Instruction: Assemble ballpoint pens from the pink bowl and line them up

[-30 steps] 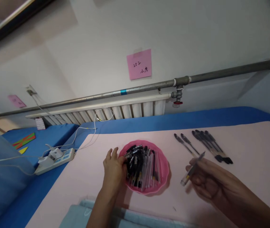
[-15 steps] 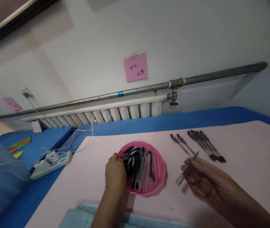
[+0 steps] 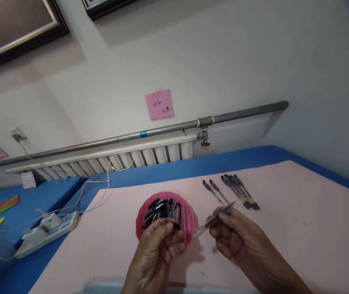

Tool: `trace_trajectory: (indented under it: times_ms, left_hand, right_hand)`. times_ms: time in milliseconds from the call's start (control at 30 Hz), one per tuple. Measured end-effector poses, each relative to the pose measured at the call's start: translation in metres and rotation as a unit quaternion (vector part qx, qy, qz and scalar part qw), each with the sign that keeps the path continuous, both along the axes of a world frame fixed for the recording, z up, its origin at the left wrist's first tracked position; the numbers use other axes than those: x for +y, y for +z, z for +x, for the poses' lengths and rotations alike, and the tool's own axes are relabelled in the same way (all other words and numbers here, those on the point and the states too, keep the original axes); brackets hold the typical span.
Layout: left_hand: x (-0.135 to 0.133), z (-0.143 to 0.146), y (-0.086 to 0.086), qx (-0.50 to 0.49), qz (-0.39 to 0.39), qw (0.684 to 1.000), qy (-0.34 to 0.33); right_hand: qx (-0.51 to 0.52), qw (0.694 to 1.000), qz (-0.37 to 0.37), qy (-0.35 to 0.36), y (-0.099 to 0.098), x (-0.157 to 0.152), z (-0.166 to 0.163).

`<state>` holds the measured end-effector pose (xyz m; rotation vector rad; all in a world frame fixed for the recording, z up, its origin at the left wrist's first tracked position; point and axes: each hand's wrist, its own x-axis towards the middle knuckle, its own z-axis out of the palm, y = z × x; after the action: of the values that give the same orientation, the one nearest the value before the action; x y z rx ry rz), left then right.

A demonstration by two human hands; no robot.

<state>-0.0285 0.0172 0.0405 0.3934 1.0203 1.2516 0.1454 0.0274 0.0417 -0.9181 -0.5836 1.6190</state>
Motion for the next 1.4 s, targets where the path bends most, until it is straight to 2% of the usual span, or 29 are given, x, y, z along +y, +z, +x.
trace_trajectory:
  times_ms: [100, 267, 500, 700, 900, 1000, 1233, 1333, 1400]
  left_hand:
    - [-0.004, 0.012, -0.002, -0.056, -0.013, 0.998, -0.007]
    - [-0.007, 0.021, -0.012, -0.107, -0.028, 0.994, 0.022]
    - [-0.006, 0.024, -0.022, -0.121, -0.043, 0.991, 0.038]
    - [-0.008, 0.022, -0.027, -0.120, -0.060, 0.990, 0.036]
    - [-0.008, 0.021, -0.032, -0.122, -0.055, 0.990, 0.032]
    - [-0.004, 0.024, -0.035, -0.129, -0.040, 0.991, 0.018]
    - [-0.003, 0.027, -0.041, -0.154, 0.038, 0.986, -0.049]
    - [-0.007, 0.024, -0.037, -0.166, 0.050, 0.982, -0.070]
    - [-0.006, 0.021, -0.033, -0.161, 0.057, 0.978, -0.120]
  right_hand:
    - [0.005, 0.999, 0.043, -0.027, 0.005, -0.005, -0.001]
    - [-0.007, 0.995, 0.090, -0.039, 0.005, -0.008, 0.000]
    - [-0.047, 0.992, 0.113, -0.033, -0.004, -0.007, -0.003]
    - [-0.050, 0.993, 0.094, -0.051, -0.006, -0.005, -0.003]
    - [-0.139, 0.977, 0.154, -0.050, -0.009, -0.009, -0.005]
    - [-0.175, 0.965, 0.181, -0.078, -0.008, -0.012, -0.007]
    - [-0.175, 0.966, 0.179, -0.068, -0.019, -0.004, -0.001]
    - [-0.187, 0.966, 0.170, -0.055, -0.016, -0.006, 0.001]
    - [-0.214, 0.963, 0.148, -0.069, -0.011, -0.006, 0.000]
